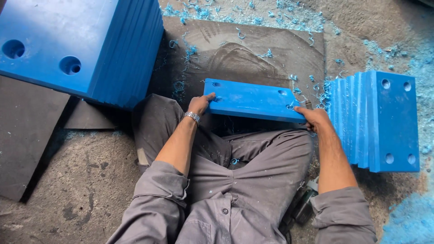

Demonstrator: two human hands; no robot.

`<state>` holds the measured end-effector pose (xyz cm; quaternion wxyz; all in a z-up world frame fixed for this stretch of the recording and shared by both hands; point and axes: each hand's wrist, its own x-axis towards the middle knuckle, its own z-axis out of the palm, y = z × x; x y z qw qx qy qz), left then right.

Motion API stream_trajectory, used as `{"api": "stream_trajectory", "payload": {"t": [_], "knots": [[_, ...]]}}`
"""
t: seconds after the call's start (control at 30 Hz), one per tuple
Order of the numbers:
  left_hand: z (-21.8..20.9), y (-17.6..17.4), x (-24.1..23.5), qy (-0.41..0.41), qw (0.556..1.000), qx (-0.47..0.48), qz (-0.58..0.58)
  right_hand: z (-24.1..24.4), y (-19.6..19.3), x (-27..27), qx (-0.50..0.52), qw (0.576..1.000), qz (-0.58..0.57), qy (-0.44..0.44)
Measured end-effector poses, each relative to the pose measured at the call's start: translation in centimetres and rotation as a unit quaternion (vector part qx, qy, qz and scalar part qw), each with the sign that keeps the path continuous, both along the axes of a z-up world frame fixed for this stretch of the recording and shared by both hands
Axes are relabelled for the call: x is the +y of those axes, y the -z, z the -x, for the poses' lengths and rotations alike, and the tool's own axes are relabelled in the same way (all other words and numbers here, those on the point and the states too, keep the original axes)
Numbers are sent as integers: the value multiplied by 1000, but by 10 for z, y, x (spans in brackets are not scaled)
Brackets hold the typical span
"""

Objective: Smoothing the edges and holes of blue plastic blocks using an angle grinder and a manual deburring tool.

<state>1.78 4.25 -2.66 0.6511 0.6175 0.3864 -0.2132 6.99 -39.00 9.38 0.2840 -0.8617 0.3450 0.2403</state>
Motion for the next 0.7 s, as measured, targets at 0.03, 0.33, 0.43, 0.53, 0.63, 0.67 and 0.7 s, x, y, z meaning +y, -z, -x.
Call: {"api": "stream_trajectory", "payload": {"t": [0.03, 0.33, 0.43, 0.53, 0.63, 0.67, 0.7], "knots": [[6, 11, -9, 4, 1000, 1, 3, 8, -17, -1, 1, 1000, 3, 4], [-6, -48, -1, -19, 975, -211, 68, 45, -74, 10, -237, 934, -218, 157], [14, -34, 5, 18, 992, -64, 106, 47, -52, -7, -129, 970, -139, 154], [24, -41, 12, -27, 986, 49, 160, 62, -37, 7, -73, 987, -53, 136], [31, -56, 14, -65, 984, 22, 167, 75, -10, -8, -87, 973, -144, 155], [40, -65, 16, -60, 986, -14, 156, 76, -7, -11, -111, 967, -170, 155], [38, -73, 18, -47, 986, -54, 150, 75, -7, -15, -142, 958, -191, 161]]}}
